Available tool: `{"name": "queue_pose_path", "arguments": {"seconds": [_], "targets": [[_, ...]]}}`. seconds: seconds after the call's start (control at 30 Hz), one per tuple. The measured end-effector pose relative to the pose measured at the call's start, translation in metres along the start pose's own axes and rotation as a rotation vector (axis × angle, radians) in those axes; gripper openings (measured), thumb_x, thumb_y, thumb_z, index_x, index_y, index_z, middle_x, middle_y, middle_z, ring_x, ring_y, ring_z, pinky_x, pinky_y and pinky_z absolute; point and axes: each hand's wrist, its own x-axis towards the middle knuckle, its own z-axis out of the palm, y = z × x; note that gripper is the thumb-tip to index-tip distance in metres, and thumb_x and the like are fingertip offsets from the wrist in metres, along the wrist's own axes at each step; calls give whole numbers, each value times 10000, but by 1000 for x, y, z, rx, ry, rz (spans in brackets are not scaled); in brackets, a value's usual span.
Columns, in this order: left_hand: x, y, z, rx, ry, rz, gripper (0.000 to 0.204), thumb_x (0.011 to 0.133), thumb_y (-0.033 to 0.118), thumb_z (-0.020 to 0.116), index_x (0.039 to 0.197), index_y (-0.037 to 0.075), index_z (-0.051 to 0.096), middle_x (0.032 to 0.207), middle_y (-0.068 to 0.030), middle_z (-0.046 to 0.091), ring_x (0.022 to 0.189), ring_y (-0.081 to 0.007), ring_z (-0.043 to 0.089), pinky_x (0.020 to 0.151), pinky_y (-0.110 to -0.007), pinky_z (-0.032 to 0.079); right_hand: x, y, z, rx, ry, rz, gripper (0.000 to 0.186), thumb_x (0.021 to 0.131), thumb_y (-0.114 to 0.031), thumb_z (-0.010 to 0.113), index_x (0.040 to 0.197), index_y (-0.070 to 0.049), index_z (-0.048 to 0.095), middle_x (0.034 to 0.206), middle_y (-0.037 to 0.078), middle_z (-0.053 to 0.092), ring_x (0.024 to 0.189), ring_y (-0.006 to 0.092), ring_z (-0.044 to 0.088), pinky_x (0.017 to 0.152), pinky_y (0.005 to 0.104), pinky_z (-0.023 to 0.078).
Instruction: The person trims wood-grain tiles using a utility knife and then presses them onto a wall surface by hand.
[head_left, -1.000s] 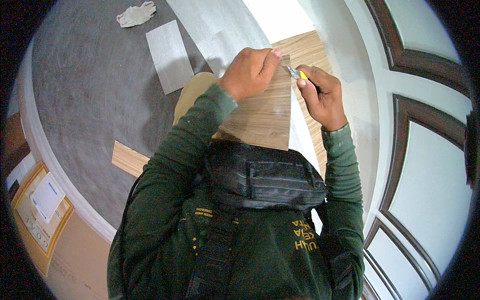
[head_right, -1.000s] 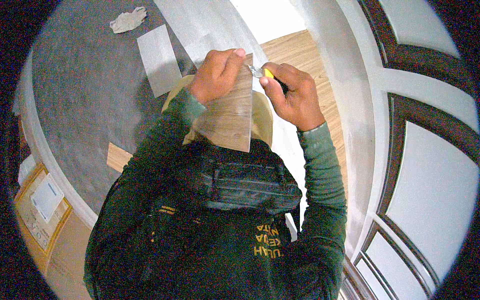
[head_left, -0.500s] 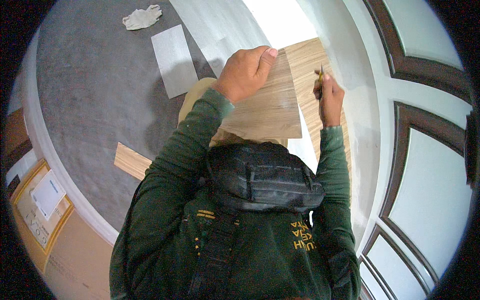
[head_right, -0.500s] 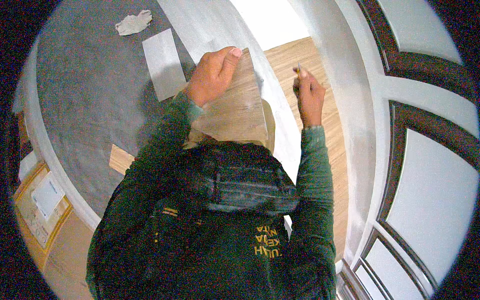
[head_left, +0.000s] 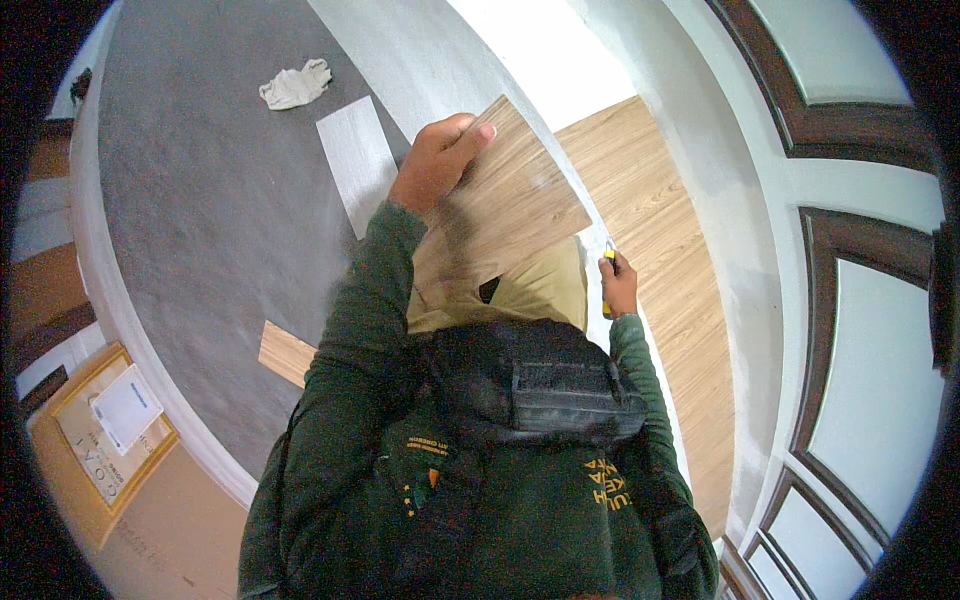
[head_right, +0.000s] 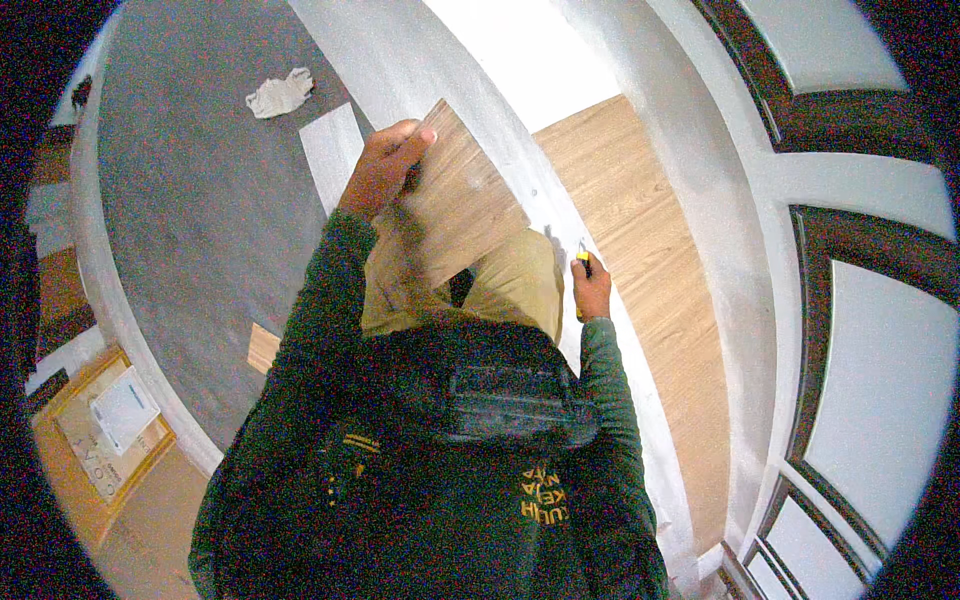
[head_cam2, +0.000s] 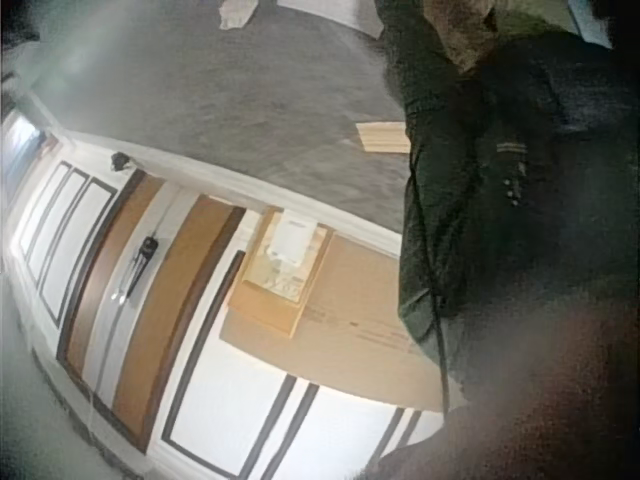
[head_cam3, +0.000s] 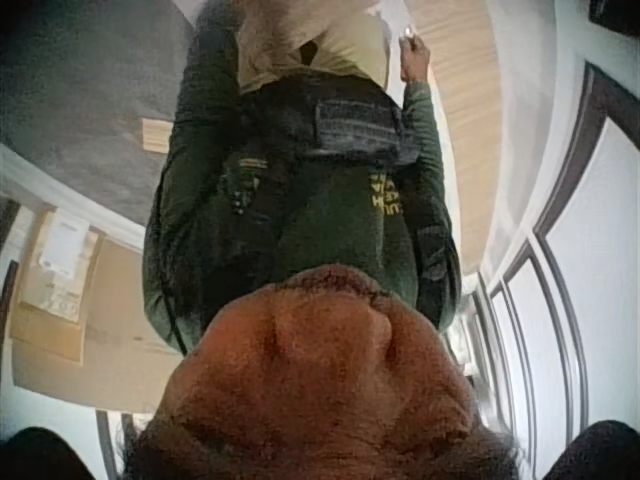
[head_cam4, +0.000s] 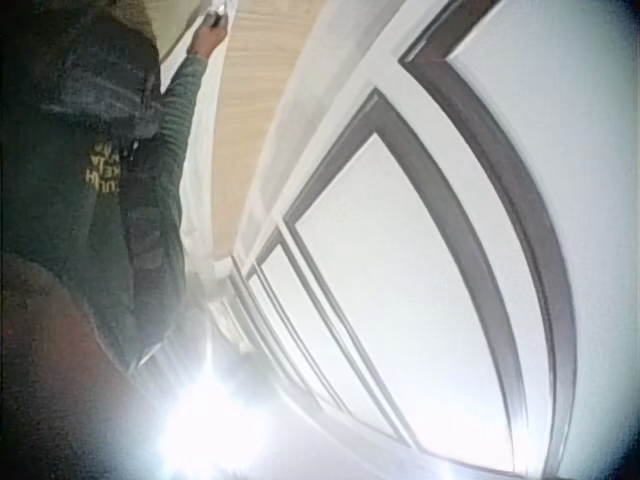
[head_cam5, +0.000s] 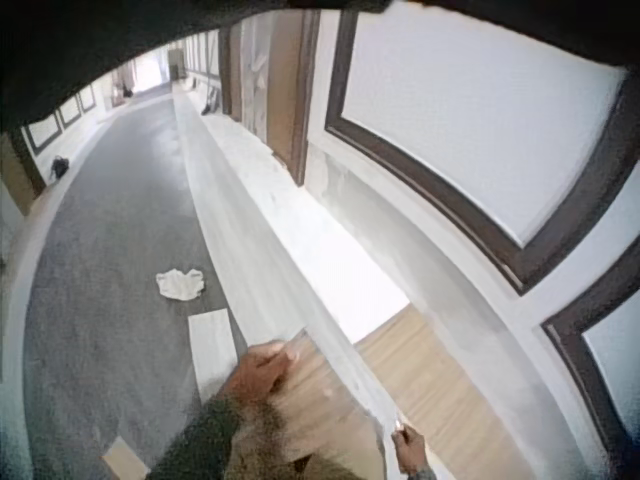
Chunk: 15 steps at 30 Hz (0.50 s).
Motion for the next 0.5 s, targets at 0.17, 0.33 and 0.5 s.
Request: {"name": "queue_pose_path", "arguments": {"seconds": [0.17,0.33,0.5], "targets": [[23,5,9,204,226,20,489,953,392,594,668,26,443,613,-26,403,593,-117,381,540,-342,367,7,51,5,-328,139,-76,338,870,-208,691,1116,20,659,870,189,698,796,310,671,742,405,530],[68,-8,20,219,265,-16,467,956,427,576,777,-5,561,659,-86,514,638,-157,482,617,-358,439,17,89,19,-536,26,-10,363,852,-203,696,1159,-19,637,942,198,682,916,390,663,778,485,534],[138,-30,49,386,203,-47,492,959,458,548,896,-21,642,772,-167,642,740,-258,620,708,-394,480,32,116,32,-679,29,121,451,842,-204,697,1266,-83,599,1202,168,585,1125,374,570,864,511,517]]}}
